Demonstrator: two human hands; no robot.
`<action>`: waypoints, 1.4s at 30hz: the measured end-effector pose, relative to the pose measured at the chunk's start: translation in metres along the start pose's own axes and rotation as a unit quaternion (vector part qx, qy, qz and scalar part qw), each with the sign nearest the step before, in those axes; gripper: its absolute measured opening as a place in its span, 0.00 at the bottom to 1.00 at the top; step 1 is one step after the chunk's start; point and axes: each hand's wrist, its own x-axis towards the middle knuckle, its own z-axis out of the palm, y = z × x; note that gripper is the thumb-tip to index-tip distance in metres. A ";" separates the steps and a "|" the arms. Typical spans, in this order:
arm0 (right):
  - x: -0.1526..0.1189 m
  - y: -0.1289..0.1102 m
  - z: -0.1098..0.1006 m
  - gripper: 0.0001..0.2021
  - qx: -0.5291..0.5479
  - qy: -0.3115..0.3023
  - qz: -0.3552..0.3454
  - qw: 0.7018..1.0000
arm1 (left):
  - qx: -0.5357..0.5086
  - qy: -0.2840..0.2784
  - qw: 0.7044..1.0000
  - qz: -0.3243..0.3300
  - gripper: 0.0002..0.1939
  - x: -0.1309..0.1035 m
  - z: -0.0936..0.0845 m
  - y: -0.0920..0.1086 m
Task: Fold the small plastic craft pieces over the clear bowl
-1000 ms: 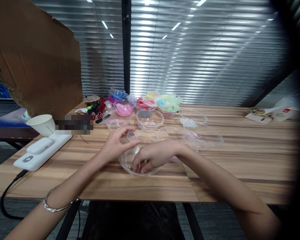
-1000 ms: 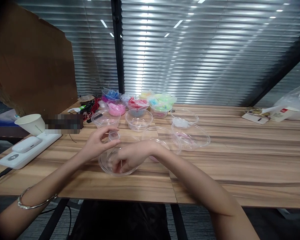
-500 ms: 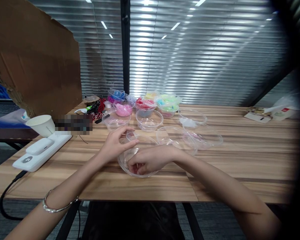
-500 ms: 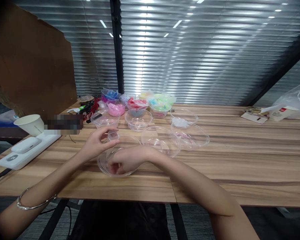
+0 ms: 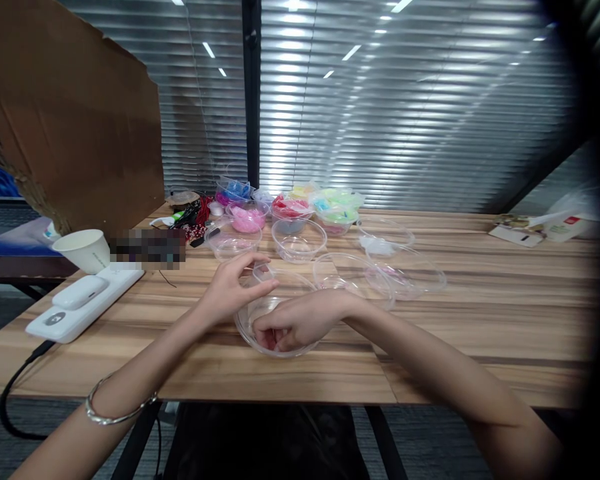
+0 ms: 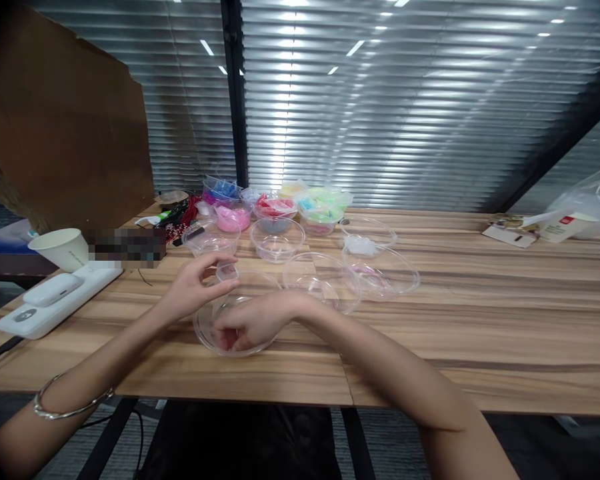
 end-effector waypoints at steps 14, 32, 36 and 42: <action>0.001 0.006 -0.001 0.08 0.050 0.005 0.008 0.999 | 0.025 -0.005 1.000 0.002 0.21 0.000 -0.002 0.002; 0.000 0.007 0.000 0.03 0.032 0.014 0.002 0.999 | 0.017 -0.006 1.000 0.003 0.21 0.001 -0.001 0.002; 0.001 0.008 0.001 0.04 0.006 0.015 -0.006 1.000 | -0.008 -0.014 1.000 -0.003 0.21 0.002 -0.002 0.002; -0.001 0.005 0.004 0.06 -0.023 0.042 -0.010 0.999 | -0.082 -0.032 0.995 -0.037 0.21 0.003 -0.002 0.002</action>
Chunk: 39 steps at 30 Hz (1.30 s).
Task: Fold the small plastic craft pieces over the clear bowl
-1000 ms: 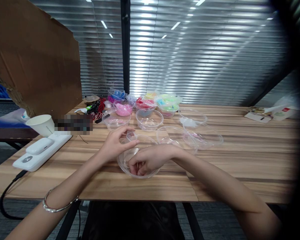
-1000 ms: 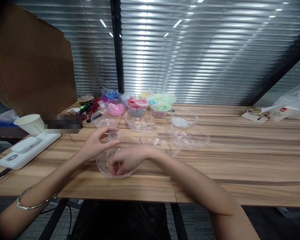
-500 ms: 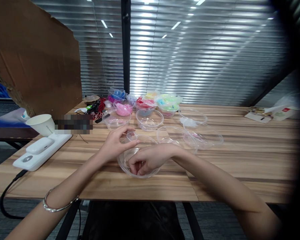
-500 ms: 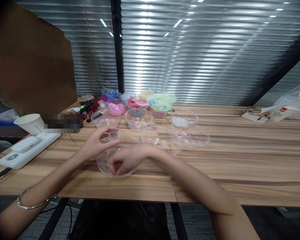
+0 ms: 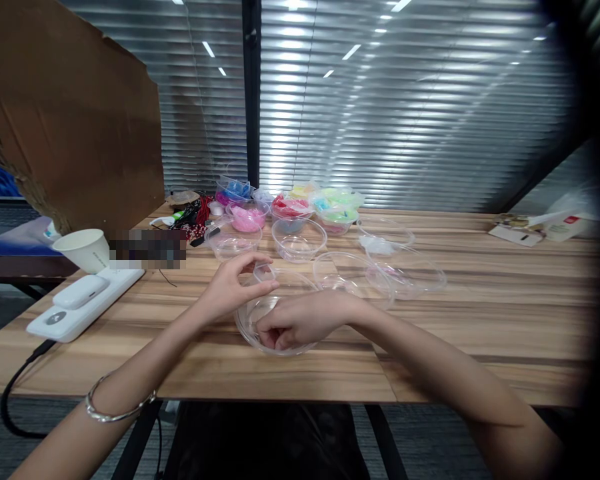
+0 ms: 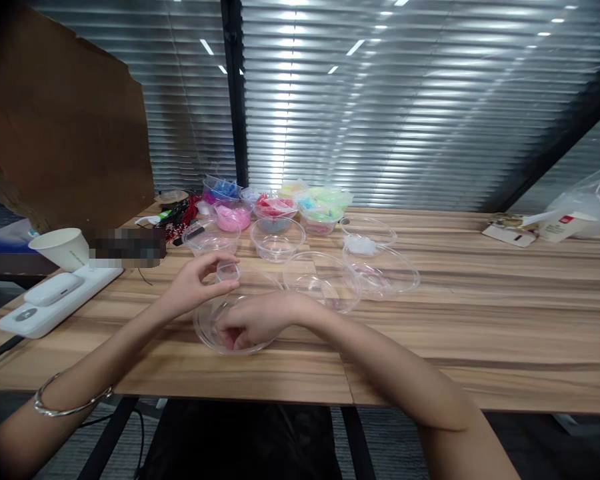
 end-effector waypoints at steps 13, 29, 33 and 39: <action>-0.051 -0.018 -0.042 0.02 0.049 0.199 0.026 0.978 | -0.087 -0.066 0.994 -0.001 0.24 0.001 -0.002 -0.003; -0.032 -0.025 -0.026 0.06 -0.129 0.340 0.013 0.931 | -0.075 -0.128 0.989 0.004 0.28 -0.003 -0.003 0.000; -0.033 -0.027 -0.027 0.07 -0.116 0.341 0.006 0.933 | -0.082 -0.129 0.988 0.003 0.28 -0.003 -0.003 -0.001; -0.035 -0.028 -0.027 0.08 -0.118 0.321 0.005 0.940 | -0.087 -0.123 0.989 0.008 0.28 -0.002 -0.003 -0.002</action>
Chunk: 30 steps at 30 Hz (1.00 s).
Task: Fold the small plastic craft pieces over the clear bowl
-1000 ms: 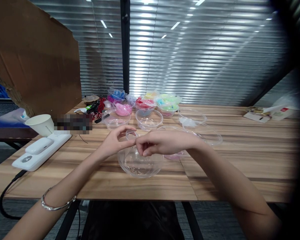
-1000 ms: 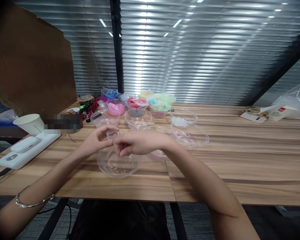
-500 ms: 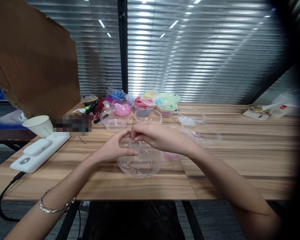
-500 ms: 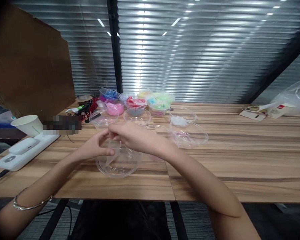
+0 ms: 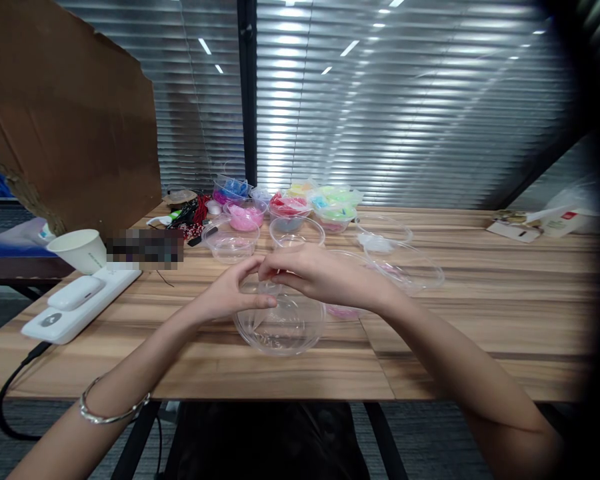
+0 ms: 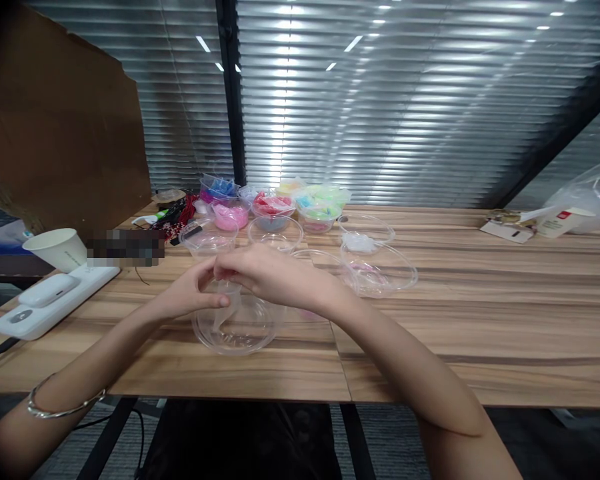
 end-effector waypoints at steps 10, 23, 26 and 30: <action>0.000 -0.002 0.000 0.11 0.015 -0.004 -0.003 1.000 | 0.005 0.003 1.000 0.003 0.25 0.000 0.000 0.002; 0.000 -0.002 0.001 0.09 0.012 0.004 -0.005 1.000 | 0.007 0.000 1.000 -0.002 0.27 0.000 0.001 0.001; 0.000 -0.002 0.001 0.08 0.001 0.009 -0.006 1.000 | 0.014 -0.005 1.000 0.007 0.25 0.001 0.000 0.001; 0.001 -0.001 0.001 0.08 -0.008 0.018 -0.007 1.000 | 0.025 -0.012 1.000 0.003 0.27 0.001 0.000 0.000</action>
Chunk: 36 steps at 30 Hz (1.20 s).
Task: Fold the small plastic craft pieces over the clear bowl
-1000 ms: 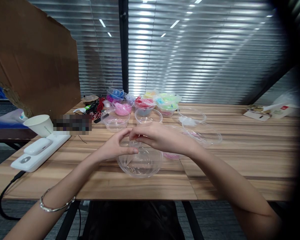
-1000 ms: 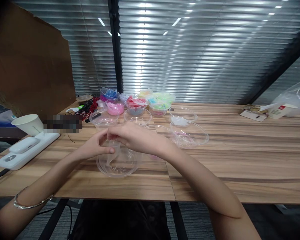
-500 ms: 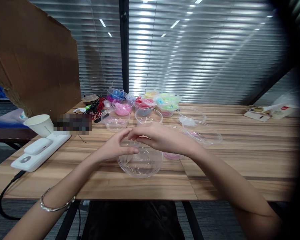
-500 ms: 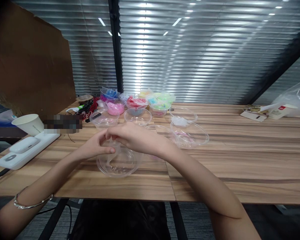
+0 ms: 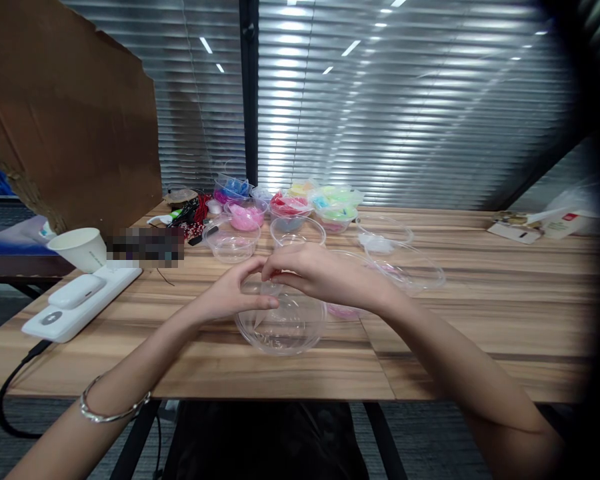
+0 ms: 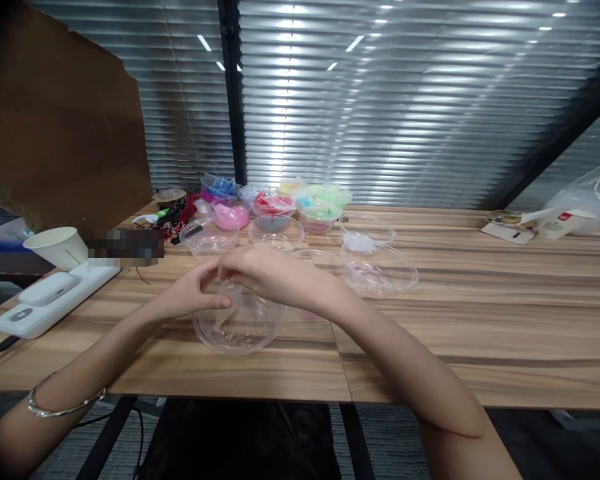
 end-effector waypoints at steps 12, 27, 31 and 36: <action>0.001 0.000 -0.001 0.07 -0.014 -0.006 0.007 1.000 | 0.015 0.002 1.000 -0.015 0.27 -0.003 0.000 0.005; 0.002 0.002 0.002 0.06 -0.026 -0.006 0.008 1.000 | 0.001 0.002 1.000 -0.012 0.28 -0.002 0.001 0.004; 0.002 0.003 0.002 0.06 -0.033 -0.010 0.003 0.999 | 0.000 0.000 1.000 -0.013 0.29 -0.002 0.001 0.005; 0.002 0.003 0.002 0.07 -0.028 -0.007 -0.013 0.999 | -0.003 0.000 1.000 -0.016 0.29 -0.002 0.001 0.006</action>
